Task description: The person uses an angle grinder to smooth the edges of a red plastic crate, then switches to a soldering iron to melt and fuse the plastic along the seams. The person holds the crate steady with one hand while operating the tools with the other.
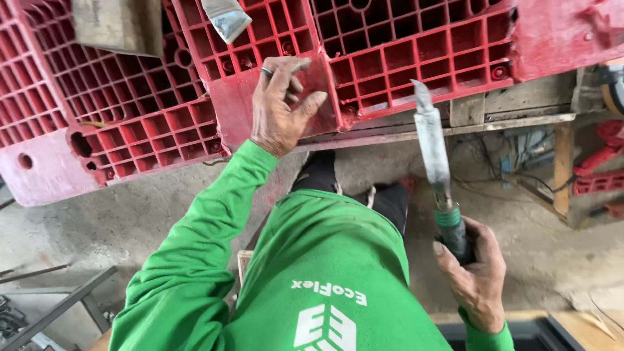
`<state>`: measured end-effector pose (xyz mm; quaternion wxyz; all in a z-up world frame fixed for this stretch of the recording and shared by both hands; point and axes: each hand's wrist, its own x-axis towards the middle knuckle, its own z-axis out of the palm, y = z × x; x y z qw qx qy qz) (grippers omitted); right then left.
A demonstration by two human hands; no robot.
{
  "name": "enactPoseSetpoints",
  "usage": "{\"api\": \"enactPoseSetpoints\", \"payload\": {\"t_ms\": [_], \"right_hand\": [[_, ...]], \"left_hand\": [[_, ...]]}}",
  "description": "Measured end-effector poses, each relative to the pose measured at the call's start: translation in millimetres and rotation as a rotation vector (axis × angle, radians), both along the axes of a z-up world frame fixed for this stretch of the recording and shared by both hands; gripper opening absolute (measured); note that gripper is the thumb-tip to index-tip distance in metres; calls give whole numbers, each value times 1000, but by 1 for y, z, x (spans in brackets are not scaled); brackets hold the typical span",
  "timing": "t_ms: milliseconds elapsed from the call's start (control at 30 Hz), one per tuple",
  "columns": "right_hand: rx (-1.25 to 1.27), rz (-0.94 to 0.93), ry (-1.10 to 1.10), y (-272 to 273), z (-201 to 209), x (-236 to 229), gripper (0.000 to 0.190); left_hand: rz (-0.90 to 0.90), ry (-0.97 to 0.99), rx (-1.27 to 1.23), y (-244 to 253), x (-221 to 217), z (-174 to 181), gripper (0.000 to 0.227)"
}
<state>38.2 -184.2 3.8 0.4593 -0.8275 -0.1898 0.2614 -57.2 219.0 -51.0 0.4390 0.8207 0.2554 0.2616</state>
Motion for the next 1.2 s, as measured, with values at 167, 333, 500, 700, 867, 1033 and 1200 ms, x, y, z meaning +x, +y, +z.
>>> {"api": "enactPoseSetpoints", "payload": {"t_ms": [167, 333, 500, 700, 867, 1033, 1200], "right_hand": [[-71, 9, 105, 57, 13, 2, 60], [-232, 117, 80, 67, 10, 17, 60], [-307, 220, 46, 72, 12, 42, 56], [-357, 263, 134, 83, 8, 54, 56], [-317, 286, 129, 88, 5, 58, 58], [-286, 272, 190, 86, 4, 60, 57], [-323, 275, 213, 82, 3, 64, 58]], "left_hand": [[-47, -59, -19, 6, 5, -2, 47], [-77, 21, -54, 6, 6, -5, 40], [-36, 33, -38, 10, 17, 3, 44], [-33, 85, -69, 13, 22, 6, 43], [-34, 114, -38, 15, 26, 6, 43], [-66, 159, -9, 18, 25, 5, 43], [-113, 185, 34, 20, 23, 0, 45]]}}
